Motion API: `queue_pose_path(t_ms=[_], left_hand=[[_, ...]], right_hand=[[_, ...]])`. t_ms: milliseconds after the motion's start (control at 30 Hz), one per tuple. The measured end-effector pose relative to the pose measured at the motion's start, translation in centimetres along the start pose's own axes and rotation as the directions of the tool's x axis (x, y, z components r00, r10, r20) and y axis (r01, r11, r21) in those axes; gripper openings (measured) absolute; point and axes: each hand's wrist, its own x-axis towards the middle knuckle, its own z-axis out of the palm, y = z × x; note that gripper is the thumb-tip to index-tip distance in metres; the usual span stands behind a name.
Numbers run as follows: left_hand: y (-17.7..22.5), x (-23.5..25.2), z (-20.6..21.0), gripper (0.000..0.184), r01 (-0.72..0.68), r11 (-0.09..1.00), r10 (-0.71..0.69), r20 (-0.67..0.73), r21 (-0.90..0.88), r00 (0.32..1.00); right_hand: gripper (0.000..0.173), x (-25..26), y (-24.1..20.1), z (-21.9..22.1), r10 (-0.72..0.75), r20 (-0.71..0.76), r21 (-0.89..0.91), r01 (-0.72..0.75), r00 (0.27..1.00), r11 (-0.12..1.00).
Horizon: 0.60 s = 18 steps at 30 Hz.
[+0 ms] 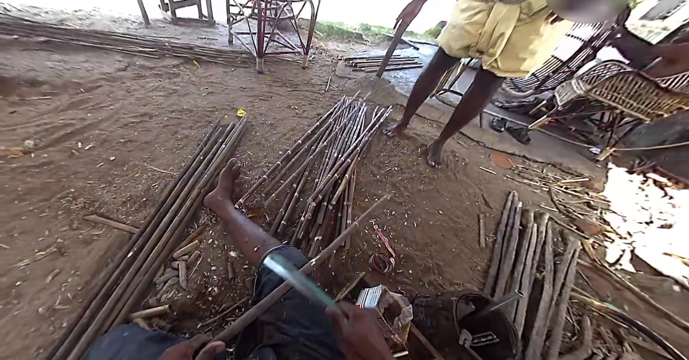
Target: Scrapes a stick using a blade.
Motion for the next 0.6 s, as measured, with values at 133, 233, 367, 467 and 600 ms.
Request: queue_pose_path(t_ms=[133,233,367,467,600], left_hand=[[-0.6,-0.3,0.7,0.057,0.064,0.998,-0.064,0.013,-0.008,0.998],[-1.0,0.2,0.5,0.056,0.057,0.998,-0.057,0.035,-0.012,0.998],[-1.6,0.7,0.8,0.053,0.027,0.996,-0.022,0.065,-0.085,0.998],[-2.1,1.3,-0.1,0.049,0.018,0.991,-0.007,0.085,-0.131,0.996],[-2.6,1.7,0.0,0.046,-0.024,0.985,0.038,0.08,-0.172,0.996]], right_hand=[[0.056,1.9,1.3,-0.7,0.142,-0.156,0.119,-0.124,0.978,0.985],[0.06,-0.8,-0.3,0.9,-0.066,0.131,-0.166,0.087,0.989,0.982],[0.056,2.5,1.9,-1.2,0.172,-0.221,0.188,-0.131,0.96,0.973],[0.059,0.7,0.6,0.4,-0.021,-0.022,-0.027,0.021,1.0,0.999],[0.059,1.2,0.9,-0.4,0.078,-0.07,0.087,-0.072,0.995,0.994]])
